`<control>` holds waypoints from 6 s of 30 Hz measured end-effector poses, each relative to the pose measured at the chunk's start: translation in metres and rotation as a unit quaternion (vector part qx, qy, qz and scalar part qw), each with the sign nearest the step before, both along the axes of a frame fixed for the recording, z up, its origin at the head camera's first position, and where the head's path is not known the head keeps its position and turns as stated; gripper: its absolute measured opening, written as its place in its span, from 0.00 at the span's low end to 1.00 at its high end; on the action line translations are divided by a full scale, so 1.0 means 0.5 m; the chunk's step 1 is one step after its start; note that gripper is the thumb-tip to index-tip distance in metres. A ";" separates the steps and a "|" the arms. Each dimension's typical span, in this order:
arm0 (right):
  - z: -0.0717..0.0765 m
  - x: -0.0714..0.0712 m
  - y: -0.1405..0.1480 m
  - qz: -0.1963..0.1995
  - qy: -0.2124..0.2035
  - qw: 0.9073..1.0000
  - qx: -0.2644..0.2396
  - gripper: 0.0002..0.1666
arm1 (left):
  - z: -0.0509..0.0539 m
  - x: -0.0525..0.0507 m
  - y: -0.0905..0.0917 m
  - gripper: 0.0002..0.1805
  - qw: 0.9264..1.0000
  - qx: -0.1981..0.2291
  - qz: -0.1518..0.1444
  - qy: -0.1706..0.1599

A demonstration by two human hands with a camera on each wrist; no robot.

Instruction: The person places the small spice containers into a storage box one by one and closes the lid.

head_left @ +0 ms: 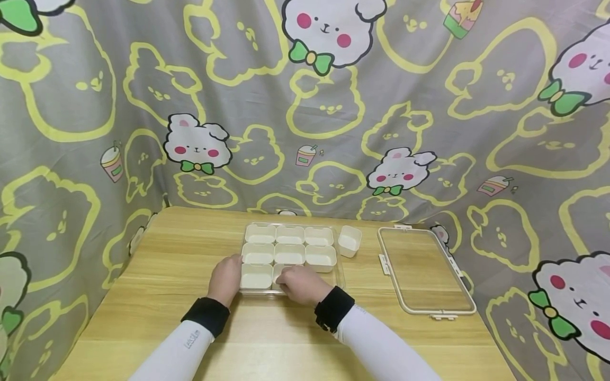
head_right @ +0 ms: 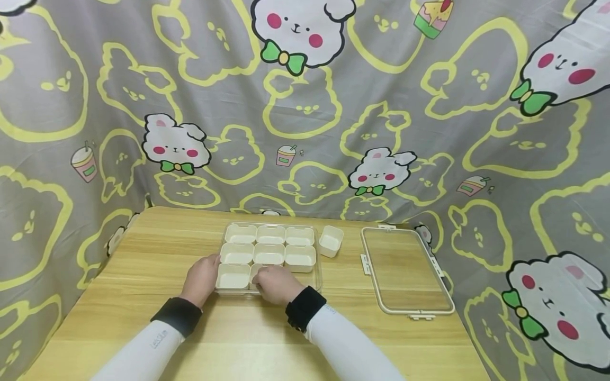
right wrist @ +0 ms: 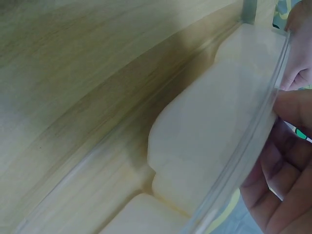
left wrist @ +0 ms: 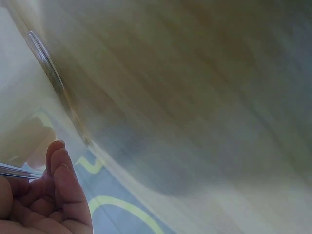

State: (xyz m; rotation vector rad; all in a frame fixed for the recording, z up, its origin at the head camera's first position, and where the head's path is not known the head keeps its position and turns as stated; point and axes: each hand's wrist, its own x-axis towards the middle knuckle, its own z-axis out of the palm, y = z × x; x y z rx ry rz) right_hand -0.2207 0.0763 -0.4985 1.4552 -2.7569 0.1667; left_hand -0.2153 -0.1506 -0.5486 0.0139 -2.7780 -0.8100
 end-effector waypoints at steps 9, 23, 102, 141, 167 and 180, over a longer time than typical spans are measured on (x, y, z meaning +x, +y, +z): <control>0.000 0.001 0.000 0.002 -0.010 1.000 0.000 0.19 | -0.002 -0.002 0.000 0.17 1.000 0.002 0.001 -0.005; 0.000 -0.002 0.002 0.006 -0.054 0.999 -0.010 0.14 | 0.005 0.001 0.003 0.17 1.000 0.015 0.009 -0.019; -0.022 -0.172 0.340 -0.227 0.027 0.971 -0.062 0.08 | 0.001 0.000 0.000 0.18 0.999 0.030 0.015 -0.033; -0.036 -0.154 0.360 -0.211 -0.074 0.974 -0.033 0.17 | 0.009 0.003 0.000 0.18 0.998 0.031 0.014 -0.045; -0.016 -0.141 0.353 -0.207 -0.047 0.976 -0.056 0.08 | 0.004 -0.001 0.000 0.19 0.998 0.034 0.016 -0.047; 0.072 -0.107 0.299 -0.170 0.011 0.982 -0.080 0.11 | 0.004 0.000 0.000 0.20 0.998 0.032 0.016 -0.043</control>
